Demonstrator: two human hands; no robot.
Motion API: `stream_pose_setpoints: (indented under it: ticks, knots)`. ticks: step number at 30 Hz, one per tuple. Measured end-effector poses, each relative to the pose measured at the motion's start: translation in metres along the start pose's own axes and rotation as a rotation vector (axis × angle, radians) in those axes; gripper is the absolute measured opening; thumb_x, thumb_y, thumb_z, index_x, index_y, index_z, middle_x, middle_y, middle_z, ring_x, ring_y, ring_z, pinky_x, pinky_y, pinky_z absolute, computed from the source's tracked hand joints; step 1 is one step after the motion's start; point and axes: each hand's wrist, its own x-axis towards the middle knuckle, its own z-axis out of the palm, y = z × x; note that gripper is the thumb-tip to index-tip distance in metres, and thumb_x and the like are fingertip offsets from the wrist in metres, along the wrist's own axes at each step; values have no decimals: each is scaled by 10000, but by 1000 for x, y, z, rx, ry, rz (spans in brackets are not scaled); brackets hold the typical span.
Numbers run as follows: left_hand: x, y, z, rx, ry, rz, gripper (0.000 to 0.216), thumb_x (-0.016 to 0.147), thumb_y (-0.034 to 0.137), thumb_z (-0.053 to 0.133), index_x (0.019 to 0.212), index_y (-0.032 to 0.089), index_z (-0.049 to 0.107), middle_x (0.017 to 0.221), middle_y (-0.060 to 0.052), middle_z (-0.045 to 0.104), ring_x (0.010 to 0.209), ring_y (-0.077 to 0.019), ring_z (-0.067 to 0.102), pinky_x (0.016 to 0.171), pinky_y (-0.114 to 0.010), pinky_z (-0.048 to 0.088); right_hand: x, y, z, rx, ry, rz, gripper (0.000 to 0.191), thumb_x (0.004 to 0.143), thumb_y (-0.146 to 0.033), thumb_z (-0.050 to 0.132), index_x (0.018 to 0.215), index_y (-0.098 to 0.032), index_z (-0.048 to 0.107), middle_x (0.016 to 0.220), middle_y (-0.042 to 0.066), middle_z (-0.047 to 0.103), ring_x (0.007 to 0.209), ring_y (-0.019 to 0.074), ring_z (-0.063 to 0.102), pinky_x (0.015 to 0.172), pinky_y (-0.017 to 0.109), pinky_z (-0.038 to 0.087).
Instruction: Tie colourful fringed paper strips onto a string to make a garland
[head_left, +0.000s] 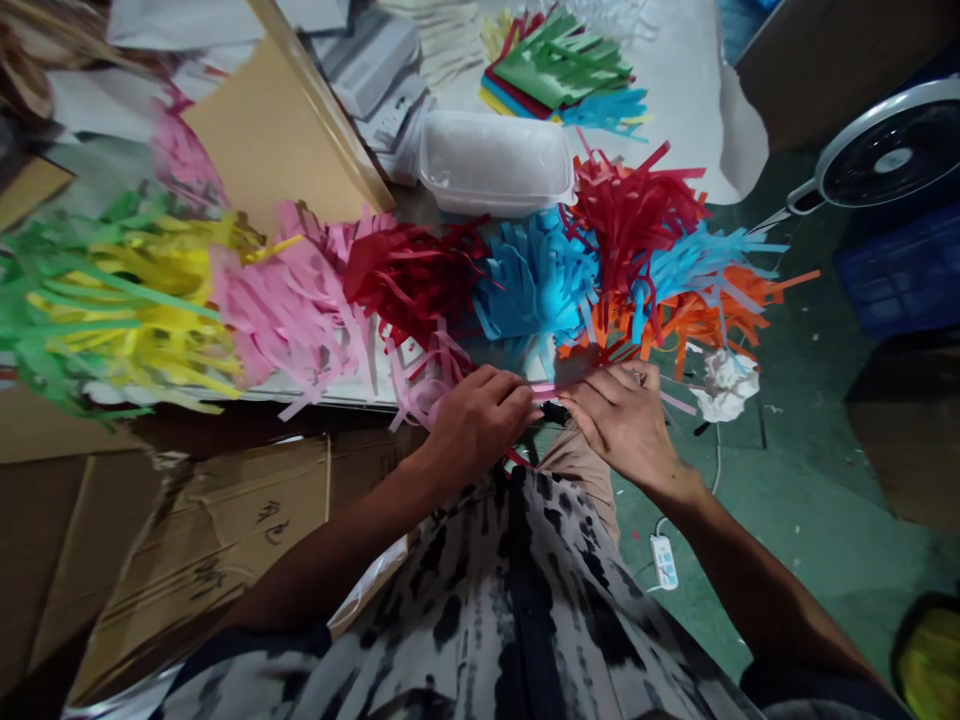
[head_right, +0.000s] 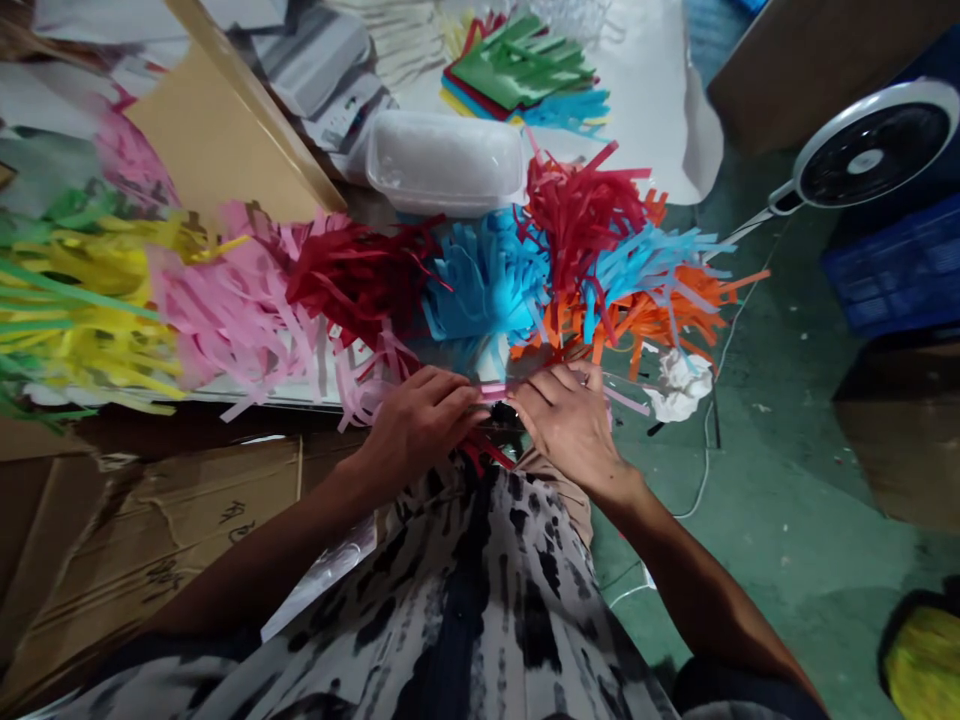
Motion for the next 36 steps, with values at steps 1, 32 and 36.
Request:
stream_pose_setpoints:
  ticks: [1, 32, 36]
  knots:
    - [0, 0, 1, 2, 9, -7, 177, 1064, 291, 578, 1006, 159, 681, 1006, -77, 732, 907, -209, 625, 807, -355, 516, 0, 0, 0, -4, -4, 5, 222, 1078, -301, 555, 1006, -207, 742, 918, 35, 752, 896, 225, 596, 955, 423, 315]
    - [-40, -47, -46, 159, 139, -20, 138, 989, 219, 640, 984, 311, 743, 1039, 59, 808, 1064, -228, 675, 1111, -501, 408, -27, 16, -8, 11, 89, -14, 429, 993, -162, 624, 1353, -391, 666, 1246, -44, 793, 1125, 281, 667, 985, 499, 325]
    - [-29, -30, -46, 215, 213, -16, 216, 924, 147, 665, 1063, 292, 743, 1128, 4, 783, 1096, -254, 634, 1060, -496, 452, -24, 13, -11, 6, 83, -19, 364, 961, -178, 624, 1278, -329, 720, 1247, -12, 795, 1186, 305, 640, 997, 518, 310]
